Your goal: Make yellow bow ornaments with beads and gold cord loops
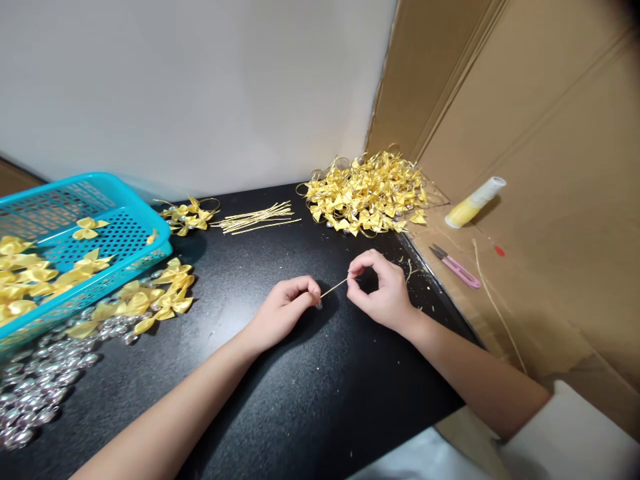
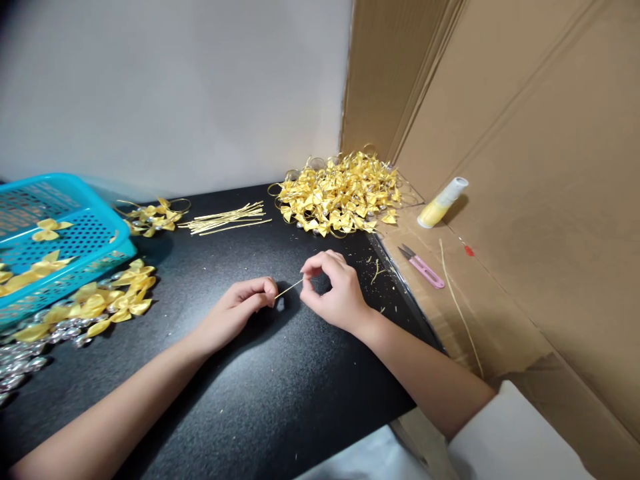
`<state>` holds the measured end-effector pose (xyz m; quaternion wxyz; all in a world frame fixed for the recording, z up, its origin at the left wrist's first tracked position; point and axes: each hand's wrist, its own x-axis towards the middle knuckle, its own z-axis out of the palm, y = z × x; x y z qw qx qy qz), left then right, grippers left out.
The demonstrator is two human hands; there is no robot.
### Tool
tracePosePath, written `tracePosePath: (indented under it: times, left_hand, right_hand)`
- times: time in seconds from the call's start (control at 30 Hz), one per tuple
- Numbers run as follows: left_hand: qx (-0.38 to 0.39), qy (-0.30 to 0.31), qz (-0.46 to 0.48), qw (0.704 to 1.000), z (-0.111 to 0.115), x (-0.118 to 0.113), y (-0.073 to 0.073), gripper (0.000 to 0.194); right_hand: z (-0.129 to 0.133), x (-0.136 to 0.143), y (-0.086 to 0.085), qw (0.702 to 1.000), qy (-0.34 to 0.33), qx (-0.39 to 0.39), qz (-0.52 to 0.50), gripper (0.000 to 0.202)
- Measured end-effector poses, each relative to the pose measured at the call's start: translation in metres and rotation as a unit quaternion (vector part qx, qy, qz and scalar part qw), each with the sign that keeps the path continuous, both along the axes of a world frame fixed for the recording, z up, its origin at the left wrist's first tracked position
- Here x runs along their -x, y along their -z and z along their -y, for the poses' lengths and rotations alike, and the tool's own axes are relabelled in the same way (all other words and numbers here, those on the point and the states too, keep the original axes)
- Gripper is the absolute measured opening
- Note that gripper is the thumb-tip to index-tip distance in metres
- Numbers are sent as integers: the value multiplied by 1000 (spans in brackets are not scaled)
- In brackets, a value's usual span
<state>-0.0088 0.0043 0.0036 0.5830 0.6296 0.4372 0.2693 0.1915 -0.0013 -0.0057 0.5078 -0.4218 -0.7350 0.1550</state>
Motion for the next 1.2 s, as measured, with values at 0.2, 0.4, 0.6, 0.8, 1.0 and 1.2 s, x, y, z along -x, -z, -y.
tracePosePath:
  times: [0.2,0.4,0.6,0.8,1.0,1.2]
  left_hand:
    - [8,19,4,1000,-1,1,1,14]
    - [16,75,16,997,-2,6,-2,26]
    - [37,89,34,995,-8,13,3,30]
    - [127,47,174,975,-16,16,12,32]
    - [251,5,269,930,-23,18,10,27]
    - [265,-7,284,921,-24,19,10,28]
  right_hand:
    - [-2,-3,4,999,14,25,-21,19]
    - [-4,-3,6,996,25,59,-69,21]
    - [-10,-6,7,993,34,70,-91,21]
    - [-16,-9,9,988,46,101,-104,18]
    - [-17,-9,11,987,51,131,-80,13]
    - [-9,4,14,989,-21,138,43,14]
